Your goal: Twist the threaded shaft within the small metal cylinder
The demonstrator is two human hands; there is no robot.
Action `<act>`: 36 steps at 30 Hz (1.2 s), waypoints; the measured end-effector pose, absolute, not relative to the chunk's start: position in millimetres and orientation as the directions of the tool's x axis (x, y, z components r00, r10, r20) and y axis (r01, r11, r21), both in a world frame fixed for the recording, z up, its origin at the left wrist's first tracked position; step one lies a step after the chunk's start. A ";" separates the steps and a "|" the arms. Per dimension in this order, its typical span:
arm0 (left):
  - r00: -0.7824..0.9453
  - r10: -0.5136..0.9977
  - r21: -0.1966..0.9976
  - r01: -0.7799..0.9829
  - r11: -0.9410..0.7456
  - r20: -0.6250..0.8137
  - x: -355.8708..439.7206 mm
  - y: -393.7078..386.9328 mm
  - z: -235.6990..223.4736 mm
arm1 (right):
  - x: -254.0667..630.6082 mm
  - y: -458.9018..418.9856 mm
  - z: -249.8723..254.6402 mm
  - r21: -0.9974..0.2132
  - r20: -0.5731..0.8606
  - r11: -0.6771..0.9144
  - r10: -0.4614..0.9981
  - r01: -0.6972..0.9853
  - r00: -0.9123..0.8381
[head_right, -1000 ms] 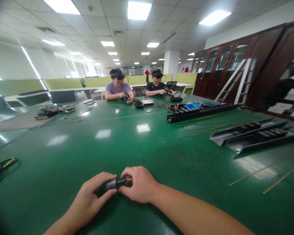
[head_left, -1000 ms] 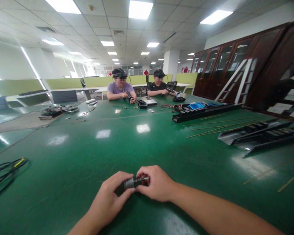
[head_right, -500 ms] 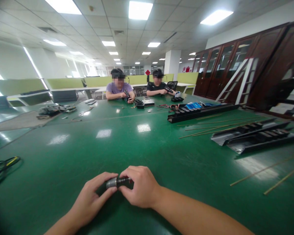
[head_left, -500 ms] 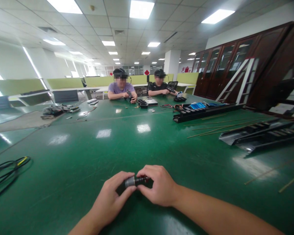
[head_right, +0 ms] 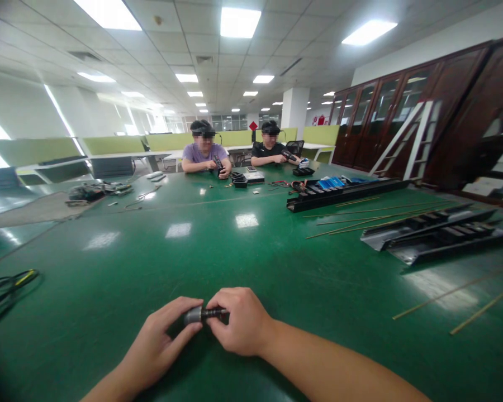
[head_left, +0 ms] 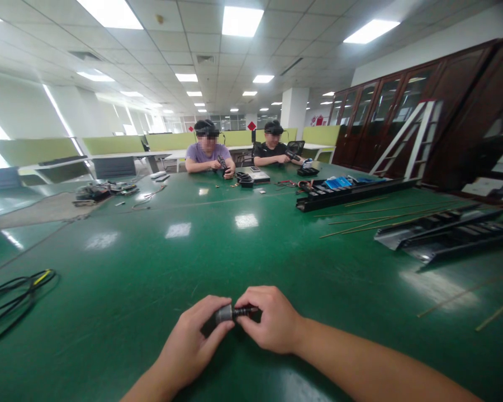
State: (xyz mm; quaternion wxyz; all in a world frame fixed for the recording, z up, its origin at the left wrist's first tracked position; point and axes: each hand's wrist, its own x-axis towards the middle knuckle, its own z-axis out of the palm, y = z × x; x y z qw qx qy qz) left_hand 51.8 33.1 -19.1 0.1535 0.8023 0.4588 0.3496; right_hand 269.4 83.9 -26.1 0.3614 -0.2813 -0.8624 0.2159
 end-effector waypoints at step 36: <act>0.232 0.971 0.949 0.288 -0.129 0.061 56.7 43.7 -18.2 | 267.8 82.6 -21.7 -0.712 0.269 0.567 0.765 0.414 -0.586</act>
